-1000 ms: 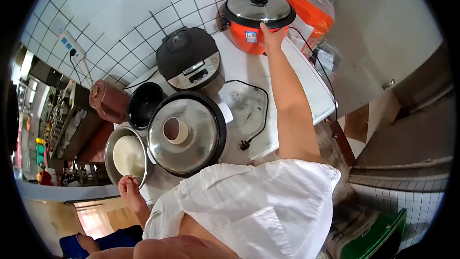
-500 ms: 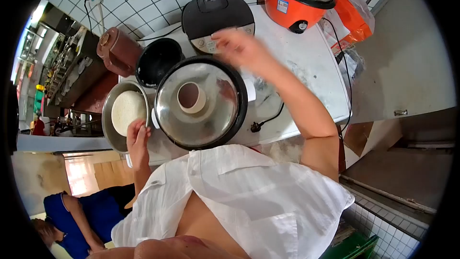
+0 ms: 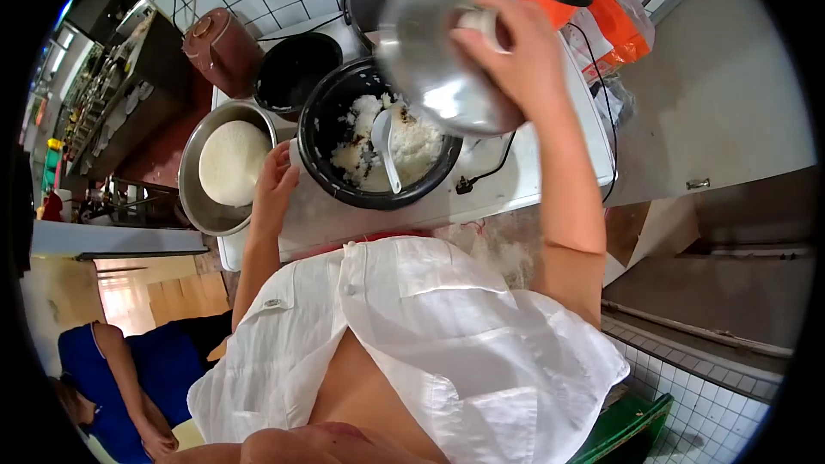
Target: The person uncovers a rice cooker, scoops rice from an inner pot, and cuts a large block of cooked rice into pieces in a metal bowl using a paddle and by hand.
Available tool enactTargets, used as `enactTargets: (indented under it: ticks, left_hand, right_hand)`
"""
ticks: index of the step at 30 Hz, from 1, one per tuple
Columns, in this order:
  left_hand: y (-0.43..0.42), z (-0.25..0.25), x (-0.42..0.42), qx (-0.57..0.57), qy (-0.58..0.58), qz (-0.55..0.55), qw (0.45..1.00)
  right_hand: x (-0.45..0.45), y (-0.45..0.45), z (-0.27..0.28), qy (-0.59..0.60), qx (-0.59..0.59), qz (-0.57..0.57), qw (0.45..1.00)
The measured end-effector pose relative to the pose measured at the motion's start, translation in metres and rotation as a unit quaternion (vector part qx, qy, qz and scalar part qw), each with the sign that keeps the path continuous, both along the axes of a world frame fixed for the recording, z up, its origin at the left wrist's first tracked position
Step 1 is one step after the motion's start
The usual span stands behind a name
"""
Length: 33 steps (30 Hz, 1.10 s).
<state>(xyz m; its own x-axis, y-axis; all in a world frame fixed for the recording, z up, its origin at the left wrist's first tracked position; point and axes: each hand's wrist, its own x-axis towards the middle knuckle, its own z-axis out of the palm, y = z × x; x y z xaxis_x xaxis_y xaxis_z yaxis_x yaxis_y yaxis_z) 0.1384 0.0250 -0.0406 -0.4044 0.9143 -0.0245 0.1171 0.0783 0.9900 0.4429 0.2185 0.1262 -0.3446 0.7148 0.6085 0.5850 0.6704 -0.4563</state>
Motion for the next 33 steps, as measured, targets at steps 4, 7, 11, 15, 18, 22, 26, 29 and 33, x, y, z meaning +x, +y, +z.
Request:
enactTargets:
  ticks: [4, 7, 11, 15, 18, 22, 26, 29, 33]
  left_hand:
    - [-0.007, -0.001, 0.0, -0.002, 0.07, 0.007, 0.998]
    - [-0.012, -0.004, -0.004, 0.018, 0.132, 0.021, 0.991]
    - [-0.01, 0.003, -0.011, 0.031, 0.177, 0.014, 0.984]
    - [-0.006, 0.009, -0.011, 0.043, 0.141, -0.016, 0.989]
    - [-0.002, 0.01, -0.012, 0.011, 0.118, -0.04, 0.992]
    - [0.006, 0.032, -0.002, -0.072, 0.06, -0.043, 0.995]
    - [0.02, 0.061, 0.002, -0.16, 0.132, -0.085, 0.975]
    - [0.024, 0.061, 0.003, -0.158, 0.123, -0.088, 0.976]
    - [0.027, 0.065, 0.002, -0.067, 0.118, -0.052, 0.989]
  right_hand:
    - [0.1, 0.069, -0.111, 0.008, 0.016, -0.107, 0.994]
    - [0.146, 0.074, -0.205, -0.046, -0.126, -0.205, 0.969]
    - [0.142, 0.057, -0.281, -0.126, -0.192, -0.232, 0.945]
    - [0.12, 0.045, -0.261, -0.203, -0.158, -0.225, 0.94]
    - [0.085, 0.028, -0.199, -0.145, -0.149, -0.141, 0.968]
    - [0.023, -0.014, -0.14, -0.078, -0.283, -0.027, 0.956]
    - [0.004, -0.016, -0.133, -0.148, -0.306, -0.055, 0.939]
    - [0.003, -0.018, -0.138, -0.051, -0.323, -0.051, 0.944]
    - [0.003, -0.026, -0.123, 0.093, -0.339, -0.051, 0.935]
